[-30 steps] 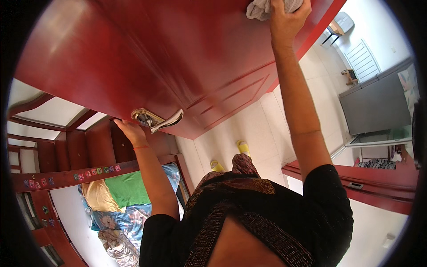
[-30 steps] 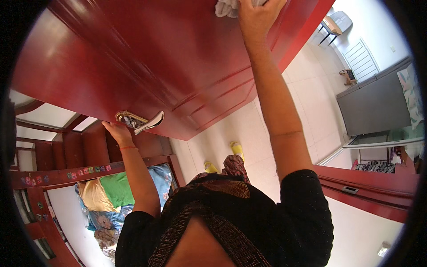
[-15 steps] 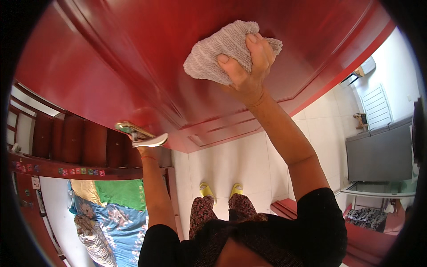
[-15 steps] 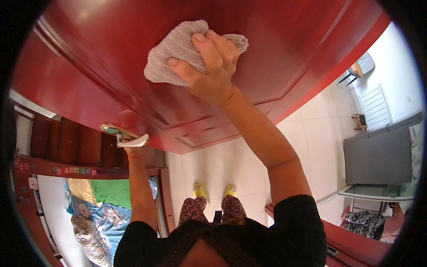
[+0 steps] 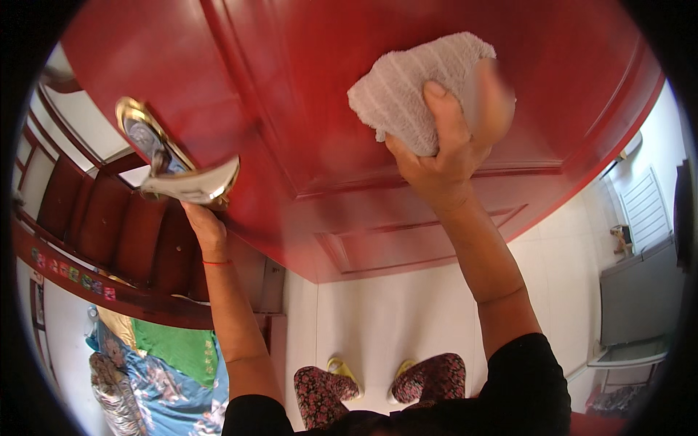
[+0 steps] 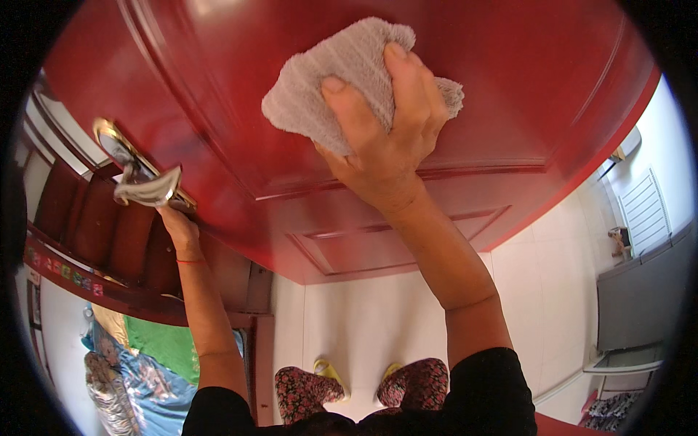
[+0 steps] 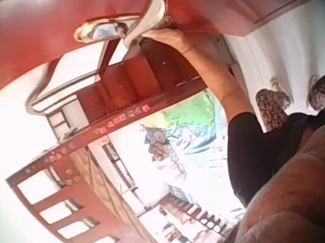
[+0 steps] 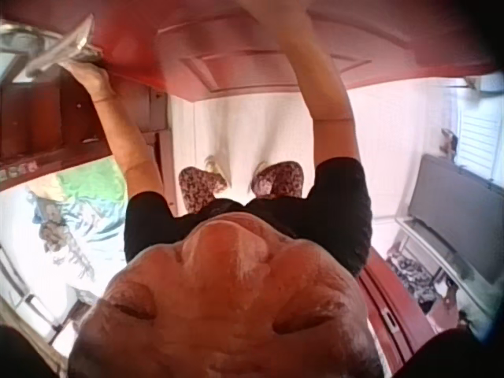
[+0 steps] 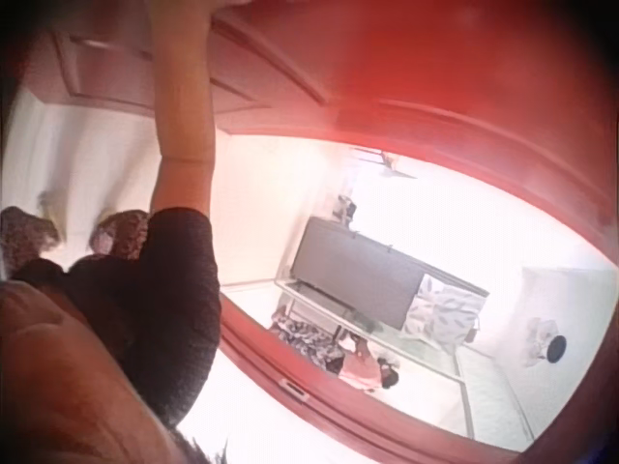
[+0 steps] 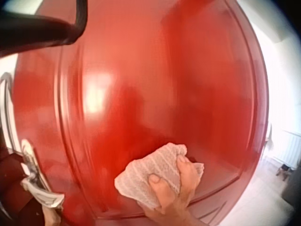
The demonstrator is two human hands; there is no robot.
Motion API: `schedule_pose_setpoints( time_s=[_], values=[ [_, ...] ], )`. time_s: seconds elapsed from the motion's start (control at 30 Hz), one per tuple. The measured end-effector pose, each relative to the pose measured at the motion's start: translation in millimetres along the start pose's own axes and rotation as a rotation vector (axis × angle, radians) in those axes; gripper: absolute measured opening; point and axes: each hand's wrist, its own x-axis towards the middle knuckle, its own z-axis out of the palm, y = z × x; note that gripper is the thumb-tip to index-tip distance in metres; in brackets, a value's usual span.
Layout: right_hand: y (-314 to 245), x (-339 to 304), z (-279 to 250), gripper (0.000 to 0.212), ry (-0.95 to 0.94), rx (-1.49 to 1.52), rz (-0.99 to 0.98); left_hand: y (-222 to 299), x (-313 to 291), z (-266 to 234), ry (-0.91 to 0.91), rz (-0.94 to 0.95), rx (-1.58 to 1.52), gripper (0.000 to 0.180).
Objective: The person wipes a red wooden door and its handle with a cloth, moving from top to bottom and around the edges.
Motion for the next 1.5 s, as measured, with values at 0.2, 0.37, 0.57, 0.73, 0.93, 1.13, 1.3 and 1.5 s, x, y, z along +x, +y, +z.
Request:
schedule_pose_setpoints(
  time_s=[0.2, 0.37, 0.57, 0.73, 0.93, 1.13, 1.3, 1.5],
  values=[
    [-19, -19, 1, 0.065, -0.073, -0.090, -0.157, 32, -8, 27, 0.009, -0.015, -0.062, 0.061],
    [-24, -25, 2, 0.066, 0.009, -0.167, -0.186, 40, -9, 39, -0.082, 0.011, -0.095, 0.056],
    [-31, -33, 14, 0.063, 0.078, -0.266, -0.153, 23, 5, 38, -0.110, 0.105, -0.013, 0.074],
    [-49, -46, 20, 0.070, 0.043, -0.202, -0.104, 14, 15, 21, -0.098, 0.200, 0.078, 0.076],
    [-125, -64, 38, 0.061, -0.284, 0.073, -0.318, 28, 5, 23, -0.091, 0.185, 0.237, 0.078],
    [-154, -65, 38, 0.069, -0.398, 0.229, -0.504, 43, -4, 29, -0.064, 0.083, 0.323, 0.077],
    [-94, -38, 3, 0.070, -0.373, 0.097, -0.484, 32, 4, 19, -0.051, 0.060, 0.227, 0.079],
    [66, -20, -103, 0.058, -0.018, -0.481, 0.055, 23, 18, 2, -0.123, 0.104, 0.112, 0.073]
  ],
)
